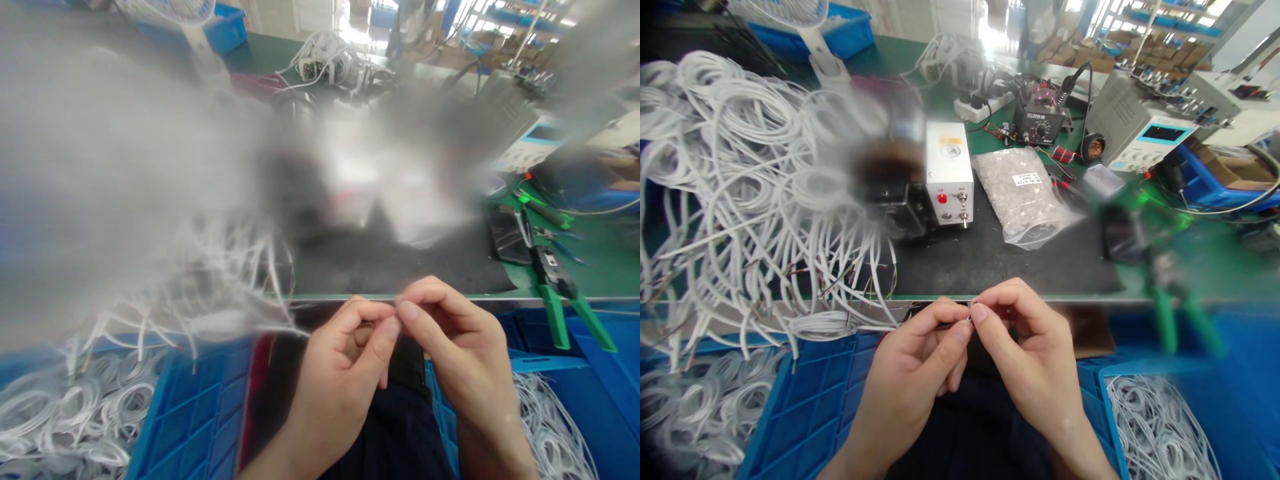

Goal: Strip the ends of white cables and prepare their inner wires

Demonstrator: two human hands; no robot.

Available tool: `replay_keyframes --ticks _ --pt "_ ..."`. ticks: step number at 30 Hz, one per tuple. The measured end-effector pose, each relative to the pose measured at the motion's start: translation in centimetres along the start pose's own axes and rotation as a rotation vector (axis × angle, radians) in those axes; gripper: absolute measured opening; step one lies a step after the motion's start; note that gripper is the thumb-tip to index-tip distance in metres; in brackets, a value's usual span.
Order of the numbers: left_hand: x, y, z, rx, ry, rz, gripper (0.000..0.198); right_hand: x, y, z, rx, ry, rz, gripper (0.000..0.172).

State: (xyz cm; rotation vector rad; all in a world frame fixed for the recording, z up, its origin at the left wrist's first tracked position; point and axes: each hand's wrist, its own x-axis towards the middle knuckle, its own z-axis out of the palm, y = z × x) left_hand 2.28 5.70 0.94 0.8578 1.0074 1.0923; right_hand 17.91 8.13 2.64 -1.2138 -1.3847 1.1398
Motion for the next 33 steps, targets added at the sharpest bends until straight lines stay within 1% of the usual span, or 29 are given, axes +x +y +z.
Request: replay_keyframes --ticks 4,8,13,27,33 --pt "-0.03 -0.06 0.0 -0.005 0.003 -0.011 0.017 -0.15 0.32 -0.14 0.076 -0.026 0.021 0.006" --pt "0.02 -0.15 0.02 -0.006 -0.001 -0.018 0.019 -0.2 0.47 -0.28 0.09 -0.029 0.02 0.008" --pt "0.06 -0.26 -0.03 -0.015 0.001 -0.036 0.02 -0.18 0.39 -0.24 0.064 -0.012 0.014 0.007" --pt "0.01 -0.41 0.06 0.044 0.031 -0.004 0.017 -0.02 0.12 -0.13 0.0 0.012 -0.007 0.011" --pt "0.08 -0.28 0.01 0.053 0.033 0.019 0.017 0.04 0.16 -0.3 -0.01 -0.005 -0.013 0.008"
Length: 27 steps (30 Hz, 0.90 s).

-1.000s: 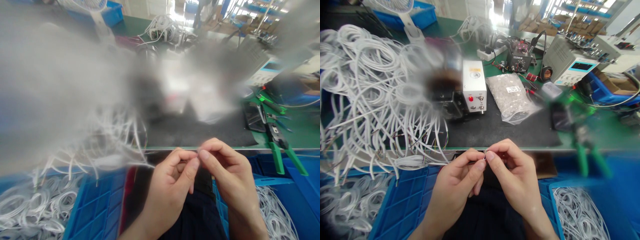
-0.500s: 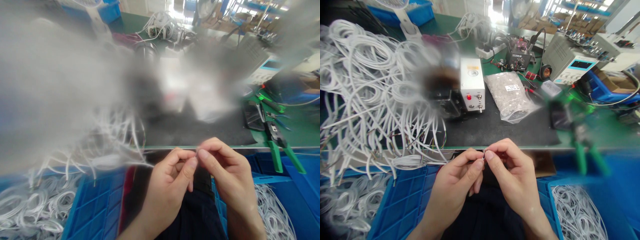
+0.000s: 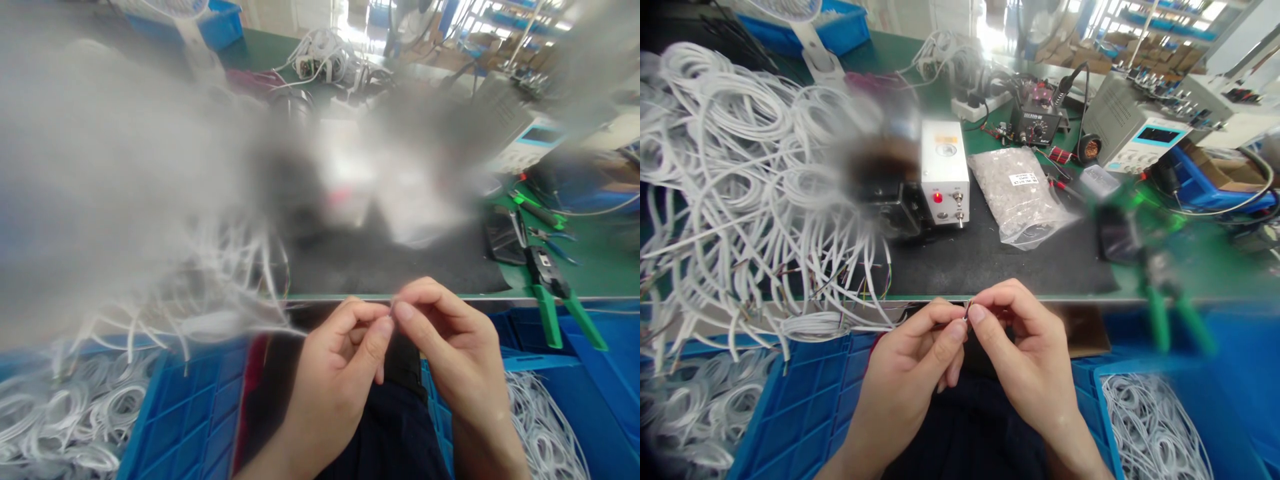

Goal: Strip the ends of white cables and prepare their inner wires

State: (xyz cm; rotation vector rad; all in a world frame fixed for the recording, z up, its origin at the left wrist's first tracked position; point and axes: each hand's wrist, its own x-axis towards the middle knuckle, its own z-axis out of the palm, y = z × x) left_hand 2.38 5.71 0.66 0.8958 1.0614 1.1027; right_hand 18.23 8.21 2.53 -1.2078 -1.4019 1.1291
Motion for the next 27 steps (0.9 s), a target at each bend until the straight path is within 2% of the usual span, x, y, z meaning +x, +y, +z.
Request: replay_keyframes --ticks 13,19,27 --pt "-0.1 0.2 0.1 0.088 0.024 0.096 0.013 0.3 -0.1 -0.4 -0.078 -0.009 0.012 0.012" --pt "-0.1 0.1 -0.2 0.138 0.02 0.115 0.016 1.0 0.3 -0.8 0.041 -0.082 0.075 0.011" --pt "0.0 -0.2 -0.5 0.154 0.014 0.103 0.021 1.0 0.3 -0.8 0.109 -0.113 0.096 0.01"
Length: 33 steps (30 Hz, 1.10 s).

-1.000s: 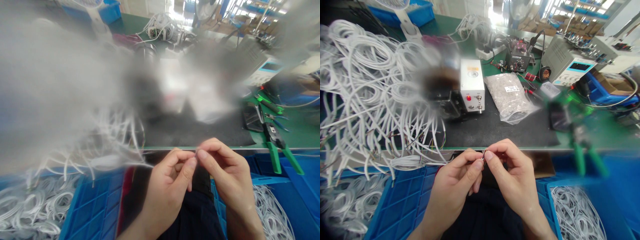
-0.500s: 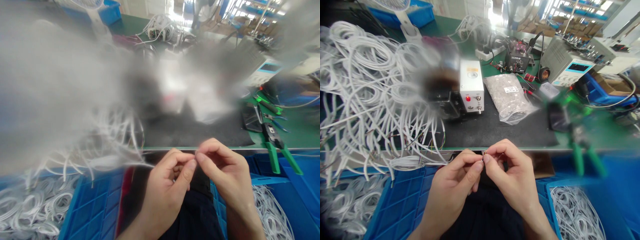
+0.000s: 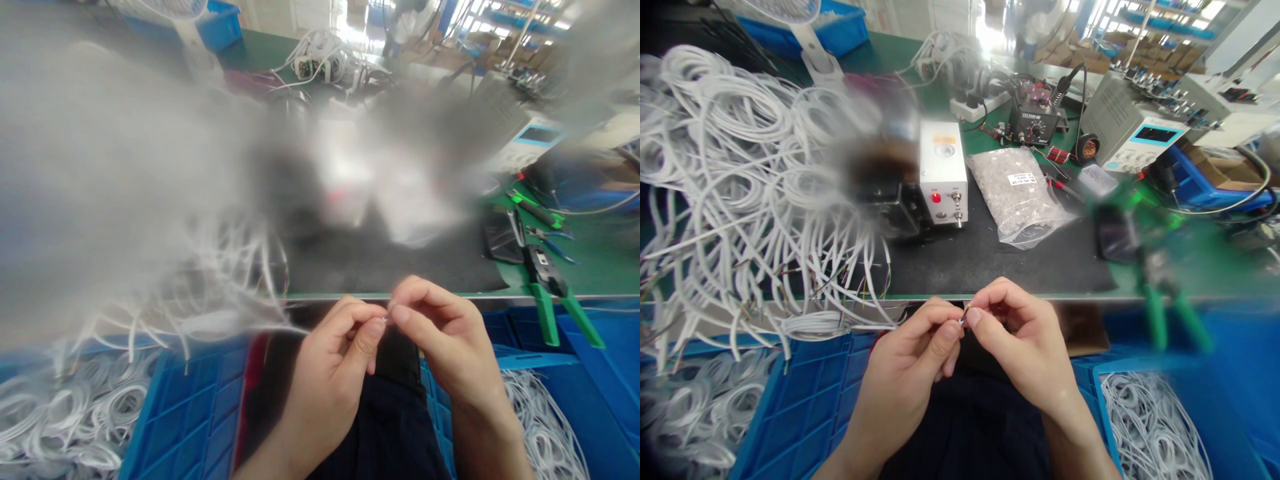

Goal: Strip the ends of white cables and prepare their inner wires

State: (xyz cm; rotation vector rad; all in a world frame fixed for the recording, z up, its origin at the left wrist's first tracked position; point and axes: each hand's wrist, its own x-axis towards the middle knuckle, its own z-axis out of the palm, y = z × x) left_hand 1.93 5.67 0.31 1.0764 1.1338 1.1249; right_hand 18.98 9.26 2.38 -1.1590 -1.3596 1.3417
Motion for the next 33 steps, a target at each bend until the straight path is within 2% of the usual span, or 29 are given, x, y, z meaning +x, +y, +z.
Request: replay_keyframes --ticks 3,5,8,10,22,33 --pt "0.0 0.1 0.0 0.009 0.01 0.003 0.019 -0.2 -0.1 0.3 -0.046 0.024 -0.029 0.011" --pt "0.0 0.0 0.1 0.044 0.028 0.025 0.016 -0.4 -0.2 0.6 -0.106 0.084 -0.064 0.01" --pt "-0.1 -0.1 0.3 0.132 0.079 0.102 0.012 -0.9 -0.1 1.2 -0.177 0.2 -0.133 0.012" --pt "-0.1 -0.2 0.5 0.18 0.115 0.159 0.011 -1.2 -0.1 1.5 -0.242 0.233 -0.192 0.013" --pt "-0.3 -0.6 0.7 0.309 0.168 0.336 0.022 -2.2 -0.2 1.7 -0.485 0.261 -0.345 0.019" --pt "-0.3 -0.5 0.7 0.39 0.214 0.408 0.017 -2.6 -0.8 1.5 -0.577 0.24 -0.347 0.018"
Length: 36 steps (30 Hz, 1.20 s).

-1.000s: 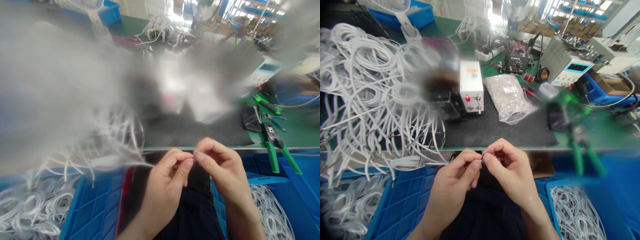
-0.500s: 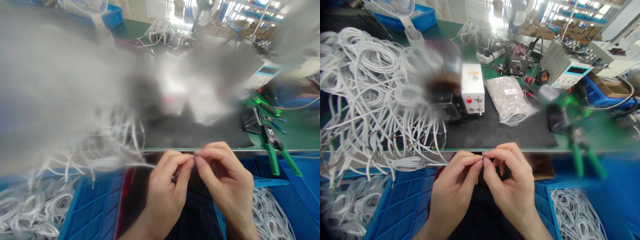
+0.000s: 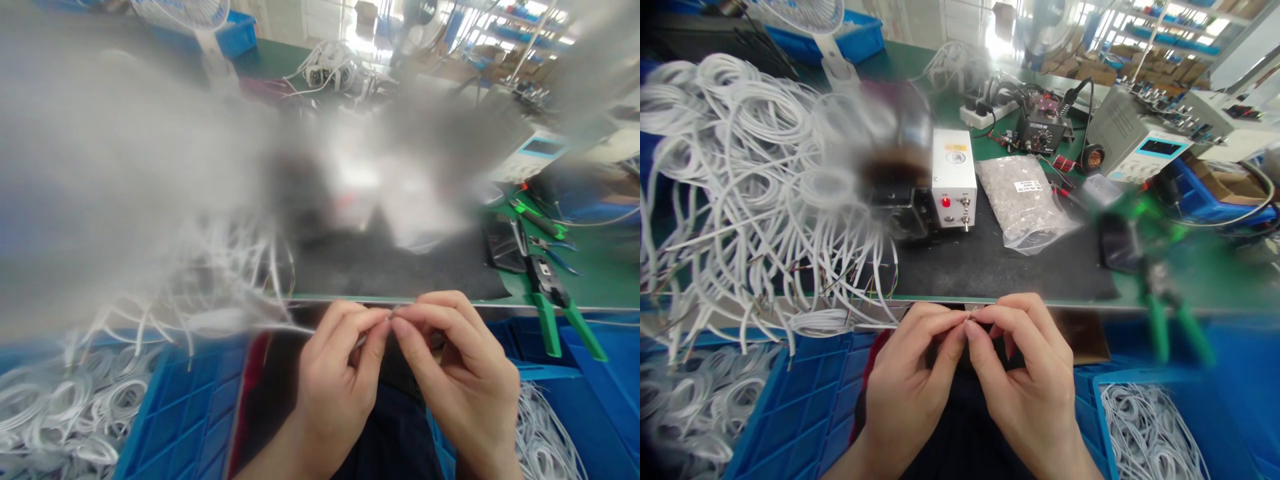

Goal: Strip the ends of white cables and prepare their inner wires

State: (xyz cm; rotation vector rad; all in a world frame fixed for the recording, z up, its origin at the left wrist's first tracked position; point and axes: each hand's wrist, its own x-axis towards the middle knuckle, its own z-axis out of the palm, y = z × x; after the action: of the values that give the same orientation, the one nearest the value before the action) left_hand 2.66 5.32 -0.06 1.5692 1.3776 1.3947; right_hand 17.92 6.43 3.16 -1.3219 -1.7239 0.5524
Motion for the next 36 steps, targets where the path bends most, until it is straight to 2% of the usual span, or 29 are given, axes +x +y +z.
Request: replay_keyframes --ticks 6,11,14,16,20,22,25,26,28,33,36 --pt "-0.1 -0.2 0.2 0.138 0.097 0.168 0.018 -0.1 -0.1 0.6 0.081 0.033 0.037 0.017" --pt "-0.6 -0.4 0.4 0.278 0.118 0.245 0.02 -0.2 -0.1 0.8 0.175 0.031 0.134 0.014" --pt "-0.7 -0.5 0.5 0.27 0.115 0.243 0.021 -0.4 0.0 0.7 0.157 0.022 0.121 0.014" --pt "-0.6 -0.5 0.5 0.204 0.106 0.206 0.02 -0.5 0.1 0.5 0.07 0.04 0.029 0.016" --pt "-0.1 -0.6 0.3 0.021 0.036 0.143 0.019 -0.2 0.3 -0.3 -0.259 0.034 -0.271 0.025" --pt "0.2 -0.8 -0.1 -0.035 -0.01 0.096 0.019 0.5 0.4 -0.9 -0.367 -0.072 -0.394 0.026" --pt "0.4 -1.0 -0.7 -0.104 -0.083 -0.002 0.017 1.9 0.3 -1.6 -0.368 -0.269 -0.489 0.025" --pt "0.5 -1.0 -0.8 -0.136 -0.099 -0.039 0.016 2.3 0.2 -1.6 -0.327 -0.296 -0.475 0.025" --pt "0.4 -0.9 -1.1 -0.22 -0.107 -0.113 0.015 2.7 0.2 -1.6 -0.201 -0.268 -0.371 0.022" --pt "0.3 -0.9 -1.0 -0.391 -0.022 -0.291 0.012 1.7 1.1 -0.7 0.139 -0.047 0.028 0.022" --pt "0.3 -0.8 -0.7 -0.438 0.012 -0.327 0.01 1.0 1.4 -0.1 0.227 -0.003 0.142 0.013"
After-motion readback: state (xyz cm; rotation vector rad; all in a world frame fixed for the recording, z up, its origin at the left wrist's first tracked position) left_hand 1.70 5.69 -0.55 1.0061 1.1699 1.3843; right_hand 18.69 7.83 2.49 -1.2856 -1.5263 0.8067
